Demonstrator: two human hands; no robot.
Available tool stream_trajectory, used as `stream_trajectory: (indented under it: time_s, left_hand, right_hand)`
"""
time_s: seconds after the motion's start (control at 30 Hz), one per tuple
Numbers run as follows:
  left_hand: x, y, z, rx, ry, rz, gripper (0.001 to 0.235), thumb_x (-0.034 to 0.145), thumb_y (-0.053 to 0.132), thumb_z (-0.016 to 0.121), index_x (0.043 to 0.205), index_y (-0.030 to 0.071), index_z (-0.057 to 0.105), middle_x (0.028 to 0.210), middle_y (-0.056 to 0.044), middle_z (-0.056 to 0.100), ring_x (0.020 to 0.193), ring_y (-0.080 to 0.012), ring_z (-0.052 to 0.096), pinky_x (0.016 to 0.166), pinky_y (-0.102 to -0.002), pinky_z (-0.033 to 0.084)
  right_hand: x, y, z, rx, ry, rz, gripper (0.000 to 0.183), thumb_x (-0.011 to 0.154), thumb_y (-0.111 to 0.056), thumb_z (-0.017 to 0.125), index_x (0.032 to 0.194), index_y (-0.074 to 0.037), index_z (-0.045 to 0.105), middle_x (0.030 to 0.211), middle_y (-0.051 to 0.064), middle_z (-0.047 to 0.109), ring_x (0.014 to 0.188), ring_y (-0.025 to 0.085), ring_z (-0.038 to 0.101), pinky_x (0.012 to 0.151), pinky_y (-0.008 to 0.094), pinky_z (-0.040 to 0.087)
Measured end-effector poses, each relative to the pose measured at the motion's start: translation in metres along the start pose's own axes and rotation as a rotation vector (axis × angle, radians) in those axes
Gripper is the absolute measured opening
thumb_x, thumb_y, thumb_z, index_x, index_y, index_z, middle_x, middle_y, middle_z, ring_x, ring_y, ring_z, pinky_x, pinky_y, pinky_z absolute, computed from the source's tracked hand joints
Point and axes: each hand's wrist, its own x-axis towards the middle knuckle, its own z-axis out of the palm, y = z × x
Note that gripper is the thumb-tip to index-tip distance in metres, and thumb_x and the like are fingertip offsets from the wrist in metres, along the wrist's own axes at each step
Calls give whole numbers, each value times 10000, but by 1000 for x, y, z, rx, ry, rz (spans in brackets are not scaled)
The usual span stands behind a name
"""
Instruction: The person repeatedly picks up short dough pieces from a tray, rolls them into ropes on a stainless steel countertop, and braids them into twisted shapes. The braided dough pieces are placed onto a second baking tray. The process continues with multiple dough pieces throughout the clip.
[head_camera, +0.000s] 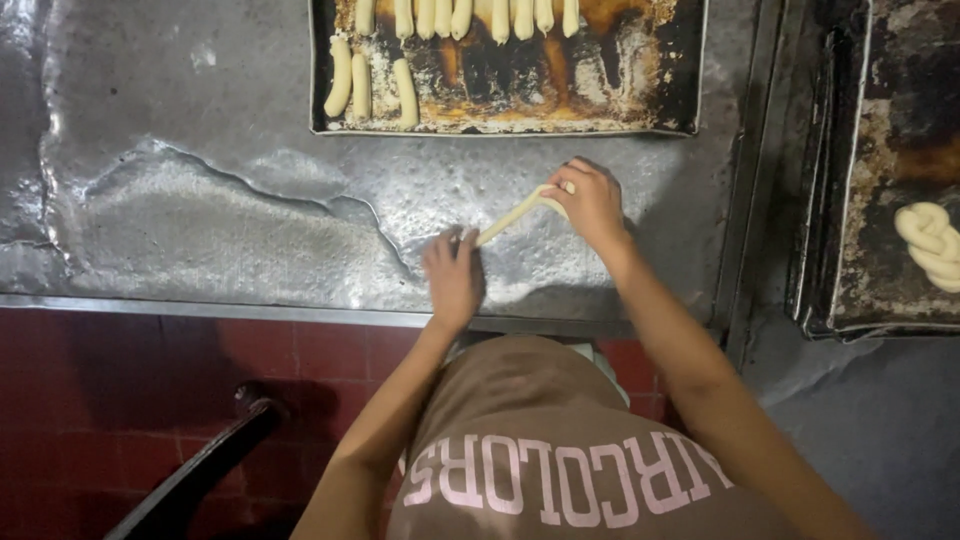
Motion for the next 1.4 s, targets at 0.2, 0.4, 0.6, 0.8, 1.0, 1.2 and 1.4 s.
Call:
stream_trajectory:
  time_s: [0.2,0.4,0.6,0.8,1.0,1.2,1.4]
  left_hand:
    - [60,86,8,50,-362,343,710,1077,397,485,1650,82,207,1736,-108,145,1606,-261,132,1286,-501,169]
    - [74,80,5,-99,-386,261,679,1103,378,438,1666,135,147,1733,-81,173,1601,-222,182,1271,-576,145]
    - [64,43,-7,150,-490,190,684,1120,416,327,1679,189,4,1749,-26,-41,1609,-205,-26,1273,-587,40]
    - [64,28,10,-177,-326,195,652,1117,337,387,1684,157,121,1749,-75,91,1612,-234,73,1243,-634,39]
    - [89,41,20,-130,-329,628,584,1087,330,378,1637,162,279,1705,-30,281,1585,-162,236,1265,-586,130]
    - [96,51,30,155,-409,595,811,1084,565,449,1674,121,112,1744,-60,113,1609,-202,103,1268,-589,88]
    - [98,61,31,257,-467,542,1148,924,736,663,1680,154,23,1745,-96,7,1613,-260,24,1267,-636,103]
  right_hand:
    - [-2,7,-2,192,80,52,271,1031,-232,640,1158,1,693,1040,253,674,1068,474,628,943,541,479]
    - [-91,-28,-3,888,162,450,235,1022,-233,687,1175,-57,715,903,102,713,782,173,705,688,307,577]
    - [-45,-45,42,34,519,63,114,831,-206,864,899,-184,774,1129,4,631,1111,265,523,893,407,340]
    - [-18,-36,46,90,475,251,498,770,-184,907,1167,-220,608,1136,22,502,1066,296,489,870,455,316]
    - [-105,-22,97,234,310,-5,291,769,-42,773,991,-24,587,1120,159,550,1015,414,607,864,446,476]
    - [-157,-25,101,132,498,-140,94,969,-11,675,1046,-40,721,1091,141,649,1039,335,660,908,400,526]
    - [-160,-18,71,46,425,-4,253,1064,-358,561,1028,-149,699,940,60,663,932,278,666,913,458,467]
